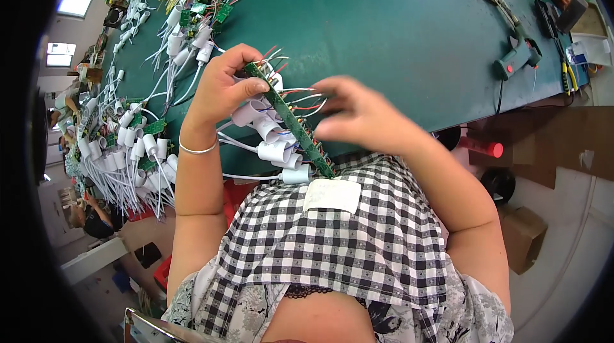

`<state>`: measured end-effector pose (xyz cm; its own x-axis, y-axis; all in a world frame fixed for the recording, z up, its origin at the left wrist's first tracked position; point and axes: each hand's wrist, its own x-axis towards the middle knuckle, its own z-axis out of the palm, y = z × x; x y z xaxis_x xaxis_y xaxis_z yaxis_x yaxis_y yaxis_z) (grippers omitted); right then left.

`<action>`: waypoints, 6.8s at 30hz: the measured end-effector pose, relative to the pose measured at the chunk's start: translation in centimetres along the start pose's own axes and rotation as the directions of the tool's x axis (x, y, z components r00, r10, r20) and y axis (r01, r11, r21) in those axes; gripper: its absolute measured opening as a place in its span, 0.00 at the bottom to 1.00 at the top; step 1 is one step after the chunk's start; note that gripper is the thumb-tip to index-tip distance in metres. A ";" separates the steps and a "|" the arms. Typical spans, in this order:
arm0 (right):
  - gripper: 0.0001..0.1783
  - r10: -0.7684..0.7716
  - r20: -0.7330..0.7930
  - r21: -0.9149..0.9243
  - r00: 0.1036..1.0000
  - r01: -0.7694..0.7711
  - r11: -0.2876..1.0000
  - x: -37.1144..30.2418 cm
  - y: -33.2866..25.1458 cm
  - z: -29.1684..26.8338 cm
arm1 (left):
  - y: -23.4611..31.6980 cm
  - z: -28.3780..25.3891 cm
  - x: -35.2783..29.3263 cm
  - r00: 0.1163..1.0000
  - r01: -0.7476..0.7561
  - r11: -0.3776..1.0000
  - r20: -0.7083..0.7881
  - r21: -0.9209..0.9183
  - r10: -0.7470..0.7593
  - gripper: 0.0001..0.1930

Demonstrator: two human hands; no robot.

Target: The person solders wires onto a circuit board strip using a soldering iron, gathers electrical components across the table, and attaches plastic casings onto circuit board assemblies while aligning the attached wires by hand.

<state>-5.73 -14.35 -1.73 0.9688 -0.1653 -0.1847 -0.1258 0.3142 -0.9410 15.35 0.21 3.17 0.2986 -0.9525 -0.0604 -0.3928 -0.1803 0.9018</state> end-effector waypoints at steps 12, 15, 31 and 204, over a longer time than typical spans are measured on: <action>0.25 -0.019 0.275 -0.442 0.961 0.144 0.885 -0.3 1.0 2.3 | -0.6 0.0 -1.5 0.937 -0.349 0.937 -0.008 -0.006 0.349 0.18; 0.21 0.002 0.255 -0.326 0.967 0.084 0.942 -0.4 0.8 2.3 | -1.0 0.0 -1.3 0.933 -0.359 0.930 -0.027 -0.084 0.358 0.19; 0.19 -0.293 0.362 -0.303 0.885 0.410 0.860 1.7 0.5 2.5 | -1.6 -0.7 -1.8 0.865 -0.502 0.856 -0.056 -0.125 0.499 0.21; 0.12 0.168 0.184 -0.586 0.968 -0.029 0.810 -2.7 -4.3 -8.4 | -5.0 0.7 3.0 0.988 0.139 0.839 0.135 -0.526 -0.079 0.10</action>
<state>-9.63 -23.08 0.44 0.9564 0.0646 -0.2850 -0.2554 -0.2888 -0.9227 17.63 -1.87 -1.81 0.2084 -0.9596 -0.1891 0.1693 -0.1550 0.9733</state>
